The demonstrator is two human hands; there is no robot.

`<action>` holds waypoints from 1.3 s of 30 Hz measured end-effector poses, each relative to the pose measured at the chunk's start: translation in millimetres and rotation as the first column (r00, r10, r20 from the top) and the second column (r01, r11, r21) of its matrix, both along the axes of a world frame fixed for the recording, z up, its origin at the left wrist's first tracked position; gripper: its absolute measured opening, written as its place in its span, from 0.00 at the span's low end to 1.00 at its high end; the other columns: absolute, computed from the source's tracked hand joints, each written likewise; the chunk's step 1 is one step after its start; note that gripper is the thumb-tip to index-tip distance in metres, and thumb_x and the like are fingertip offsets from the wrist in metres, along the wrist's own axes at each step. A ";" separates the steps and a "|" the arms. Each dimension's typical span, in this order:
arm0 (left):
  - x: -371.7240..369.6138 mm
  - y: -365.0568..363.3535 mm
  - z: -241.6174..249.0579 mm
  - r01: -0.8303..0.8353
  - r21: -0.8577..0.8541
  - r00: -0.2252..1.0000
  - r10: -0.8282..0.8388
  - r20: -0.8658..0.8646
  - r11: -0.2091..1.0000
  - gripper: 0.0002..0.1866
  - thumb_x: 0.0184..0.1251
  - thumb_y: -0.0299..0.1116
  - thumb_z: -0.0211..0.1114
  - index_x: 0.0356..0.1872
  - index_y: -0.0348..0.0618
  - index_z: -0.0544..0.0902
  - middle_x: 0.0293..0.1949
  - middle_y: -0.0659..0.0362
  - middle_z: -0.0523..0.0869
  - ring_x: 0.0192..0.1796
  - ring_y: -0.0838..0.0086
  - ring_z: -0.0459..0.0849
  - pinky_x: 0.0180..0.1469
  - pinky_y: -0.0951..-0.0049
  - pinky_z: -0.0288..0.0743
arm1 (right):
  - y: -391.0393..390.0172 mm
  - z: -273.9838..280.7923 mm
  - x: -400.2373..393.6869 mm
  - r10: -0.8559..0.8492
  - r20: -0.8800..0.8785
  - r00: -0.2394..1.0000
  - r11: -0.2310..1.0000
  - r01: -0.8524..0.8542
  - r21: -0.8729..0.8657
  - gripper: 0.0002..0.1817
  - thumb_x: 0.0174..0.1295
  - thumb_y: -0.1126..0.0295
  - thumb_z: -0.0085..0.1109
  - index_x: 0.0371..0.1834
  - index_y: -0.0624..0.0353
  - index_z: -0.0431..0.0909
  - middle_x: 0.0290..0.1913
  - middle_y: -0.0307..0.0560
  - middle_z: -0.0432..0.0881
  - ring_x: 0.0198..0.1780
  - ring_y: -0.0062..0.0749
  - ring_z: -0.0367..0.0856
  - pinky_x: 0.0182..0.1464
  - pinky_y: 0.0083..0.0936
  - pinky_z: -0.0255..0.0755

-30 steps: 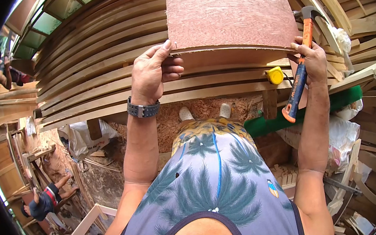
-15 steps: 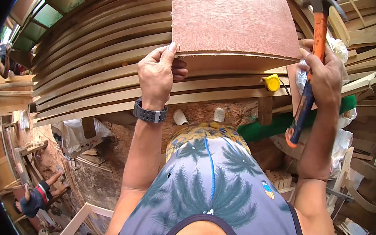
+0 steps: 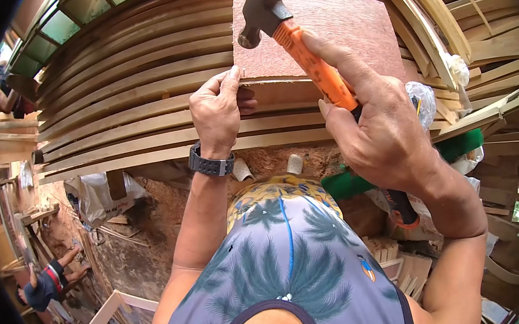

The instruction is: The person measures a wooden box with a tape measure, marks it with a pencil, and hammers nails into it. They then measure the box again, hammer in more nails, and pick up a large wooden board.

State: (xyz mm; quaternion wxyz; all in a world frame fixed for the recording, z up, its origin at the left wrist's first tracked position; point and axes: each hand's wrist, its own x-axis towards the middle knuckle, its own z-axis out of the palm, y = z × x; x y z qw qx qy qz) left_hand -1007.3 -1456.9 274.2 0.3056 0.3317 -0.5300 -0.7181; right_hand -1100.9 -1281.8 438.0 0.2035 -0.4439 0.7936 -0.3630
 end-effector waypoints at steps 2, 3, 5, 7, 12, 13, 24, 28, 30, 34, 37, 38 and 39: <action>-1.3 0.0 -1.0 -0.006 -0.006 1.000 0.006 -0.007 1.000 0.15 0.77 0.38 0.68 0.44 0.32 0.88 0.26 0.54 0.89 0.24 0.73 0.89 0.25 0.74 0.85 | -1.1 -3.2 -2.7 -0.013 -0.039 0.999 1.000 0.014 0.017 0.34 0.67 0.83 0.54 0.79 0.56 0.66 0.42 0.40 0.84 0.30 0.16 0.75 0.36 0.19 0.74; -2.2 0.3 -1.5 -0.012 -0.015 1.000 0.012 -0.012 1.000 0.15 0.77 0.37 0.68 0.44 0.32 0.88 0.26 0.54 0.89 0.24 0.73 0.89 0.26 0.74 0.85 | -0.7 -11.7 -7.8 0.076 -0.129 0.989 0.996 -0.071 0.047 0.34 0.67 0.83 0.54 0.79 0.57 0.67 0.44 0.41 0.85 0.33 0.18 0.77 0.40 0.20 0.76; -2.2 0.8 -1.7 -0.011 -0.013 1.000 0.011 -0.014 1.000 0.15 0.77 0.37 0.68 0.44 0.32 0.88 0.26 0.54 0.89 0.24 0.73 0.89 0.26 0.74 0.86 | -0.5 -14.8 -9.5 0.157 -0.202 0.967 0.985 -0.139 0.101 0.33 0.66 0.83 0.54 0.78 0.57 0.69 0.44 0.44 0.85 0.37 0.21 0.80 0.47 0.22 0.78; -1.9 1.3 -2.5 -0.013 -0.010 1.000 0.013 -0.013 1.000 0.15 0.77 0.37 0.68 0.44 0.31 0.88 0.26 0.54 0.89 0.24 0.73 0.89 0.26 0.74 0.86 | -0.3 -0.8 -6.5 0.114 -0.166 0.979 0.991 -0.100 0.094 0.33 0.66 0.83 0.53 0.78 0.58 0.69 0.43 0.44 0.85 0.37 0.20 0.80 0.47 0.22 0.78; -3.7 2.4 -3.3 -0.038 -0.059 0.999 0.036 -0.030 0.998 0.15 0.77 0.37 0.67 0.45 0.31 0.89 0.27 0.55 0.89 0.25 0.74 0.89 0.27 0.74 0.86 | -3.9 11.1 7.2 -0.076 -0.052 0.996 0.986 0.067 -0.152 0.33 0.67 0.83 0.53 0.78 0.57 0.69 0.42 0.42 0.84 0.36 0.19 0.79 0.47 0.22 0.78; -2.4 2.6 -2.9 -0.038 -0.061 0.999 0.036 -0.031 0.997 0.15 0.77 0.37 0.67 0.45 0.31 0.89 0.27 0.55 0.89 0.25 0.74 0.89 0.27 0.74 0.86 | -5.0 10.7 7.1 -0.045 -0.030 0.999 0.999 0.045 0.014 0.33 0.66 0.83 0.54 0.77 0.57 0.69 0.42 0.44 0.85 0.35 0.20 0.79 0.45 0.22 0.77; -3.7 1.4 -3.2 -0.044 0.002 0.998 0.044 -0.050 0.999 0.14 0.77 0.36 0.67 0.45 0.31 0.89 0.28 0.55 0.89 0.26 0.75 0.88 0.27 0.74 0.86 | -0.6 -15.6 12.2 -0.014 -0.173 0.985 0.993 -0.006 -0.116 0.35 0.65 0.85 0.51 0.79 0.57 0.66 0.37 0.45 0.88 0.29 0.19 0.75 0.34 0.22 0.72; -3.4 1.4 -3.2 -0.026 0.021 0.999 0.027 -0.035 0.999 0.14 0.77 0.36 0.66 0.44 0.31 0.89 0.27 0.56 0.89 0.26 0.75 0.88 0.27 0.74 0.87 | 3.2 -21.7 2.1 0.105 -0.278 0.955 0.992 -0.081 0.098 0.36 0.64 0.86 0.51 0.78 0.58 0.67 0.44 0.48 0.89 0.31 0.18 0.77 0.36 0.24 0.74; -2.0 2.4 -3.3 -0.033 0.027 0.999 0.034 -0.041 0.999 0.14 0.77 0.36 0.66 0.45 0.31 0.89 0.27 0.55 0.89 0.26 0.75 0.88 0.27 0.74 0.86 | 3.5 -13.9 5.5 0.079 -0.295 0.952 0.991 -0.044 0.126 0.36 0.63 0.86 0.51 0.78 0.58 0.67 0.46 0.49 0.89 0.31 0.18 0.78 0.36 0.23 0.75; -4.2 0.4 -2.0 -0.038 0.012 0.998 0.038 -0.042 0.999 0.14 0.77 0.35 0.66 0.45 0.30 0.88 0.27 0.55 0.89 0.26 0.75 0.88 0.27 0.74 0.86 | 12.5 -18.3 22.5 -0.023 -0.244 0.970 0.987 -0.017 -0.160 0.36 0.61 0.86 0.51 0.77 0.61 0.68 0.46 0.55 0.89 0.28 0.21 0.78 0.33 0.25 0.75; -1.0 2.9 -2.1 -0.023 0.021 0.999 0.024 -0.037 1.000 0.14 0.77 0.35 0.66 0.46 0.30 0.88 0.27 0.55 0.89 0.26 0.74 0.88 0.27 0.74 0.86 | 6.9 -47.3 16.1 0.054 -0.288 0.956 0.996 -0.073 -0.053 0.33 0.62 0.83 0.54 0.75 0.62 0.71 0.35 0.64 0.84 0.25 0.41 0.80 0.35 0.34 0.75; -1.7 1.0 -1.8 -0.023 0.015 0.999 0.024 -0.046 1.000 0.14 0.77 0.35 0.66 0.46 0.30 0.88 0.27 0.54 0.89 0.26 0.74 0.88 0.27 0.74 0.86 | 6.4 -42.0 13.7 0.056 -0.293 0.954 0.995 -0.077 -0.060 0.33 0.62 0.83 0.54 0.75 0.62 0.71 0.35 0.64 0.84 0.25 0.41 0.80 0.35 0.34 0.75; 0.0 1.4 -2.1 -0.022 0.016 0.999 0.023 -0.040 1.000 0.14 0.77 0.35 0.66 0.46 0.30 0.88 0.27 0.54 0.89 0.26 0.74 0.88 0.27 0.74 0.86 | 9.3 -33.3 13.5 0.045 -0.293 0.955 0.997 -0.062 -0.049 0.33 0.62 0.83 0.54 0.75 0.62 0.71 0.37 0.65 0.85 0.26 0.40 0.81 0.35 0.34 0.75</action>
